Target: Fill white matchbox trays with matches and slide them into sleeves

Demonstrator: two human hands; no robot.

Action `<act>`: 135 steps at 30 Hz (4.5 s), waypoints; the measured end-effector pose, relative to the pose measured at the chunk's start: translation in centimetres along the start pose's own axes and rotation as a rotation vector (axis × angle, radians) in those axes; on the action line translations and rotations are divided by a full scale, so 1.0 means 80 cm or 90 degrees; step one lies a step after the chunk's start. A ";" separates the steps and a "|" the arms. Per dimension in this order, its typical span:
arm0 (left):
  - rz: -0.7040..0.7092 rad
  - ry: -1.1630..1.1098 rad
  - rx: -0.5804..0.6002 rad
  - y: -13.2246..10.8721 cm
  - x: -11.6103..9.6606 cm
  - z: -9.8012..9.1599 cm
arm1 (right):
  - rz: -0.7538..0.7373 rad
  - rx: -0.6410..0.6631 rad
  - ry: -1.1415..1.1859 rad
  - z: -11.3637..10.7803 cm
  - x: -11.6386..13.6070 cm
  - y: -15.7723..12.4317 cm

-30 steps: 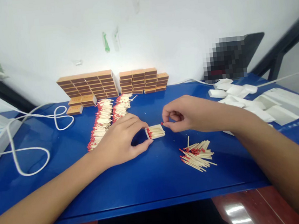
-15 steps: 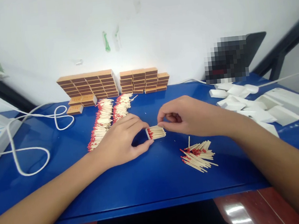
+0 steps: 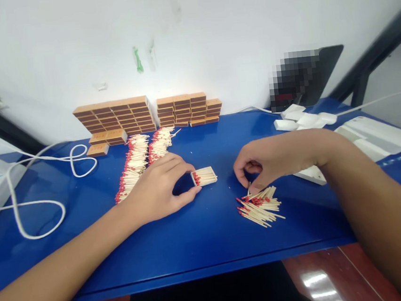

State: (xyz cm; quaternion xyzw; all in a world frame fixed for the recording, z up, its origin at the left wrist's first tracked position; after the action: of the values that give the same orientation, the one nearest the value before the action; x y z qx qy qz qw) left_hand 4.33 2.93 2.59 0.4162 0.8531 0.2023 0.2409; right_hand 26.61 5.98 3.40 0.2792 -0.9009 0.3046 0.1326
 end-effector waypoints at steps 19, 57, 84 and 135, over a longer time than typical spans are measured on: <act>0.012 0.002 -0.004 0.001 -0.001 0.000 | 0.005 -0.109 -0.055 -0.004 0.002 0.002; 0.014 -0.022 -0.010 0.003 -0.008 -0.003 | -0.165 -0.359 0.001 -0.004 0.057 0.026; -0.002 -0.013 0.006 0.002 -0.004 0.000 | -0.163 -0.338 0.006 -0.006 0.049 0.018; -0.038 -0.009 0.001 0.002 0.013 0.002 | 0.030 -0.664 -0.041 0.122 -0.007 -0.100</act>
State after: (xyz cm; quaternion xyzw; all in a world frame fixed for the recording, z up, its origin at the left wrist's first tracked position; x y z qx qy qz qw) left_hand 3.99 3.90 2.29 0.3924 0.8635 0.1917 0.2524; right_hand 31.11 -5.13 -0.62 0.1653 -0.9426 -0.1902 0.2192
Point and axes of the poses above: each hand's wrist, its own y-axis towards the middle knuckle, its own z-axis out of the palm, x = y × z, the point moved 6 cm from there along y, towards the middle knuckle, and after that the axes turned 8 degrees about -x, right-handed, at the moved point
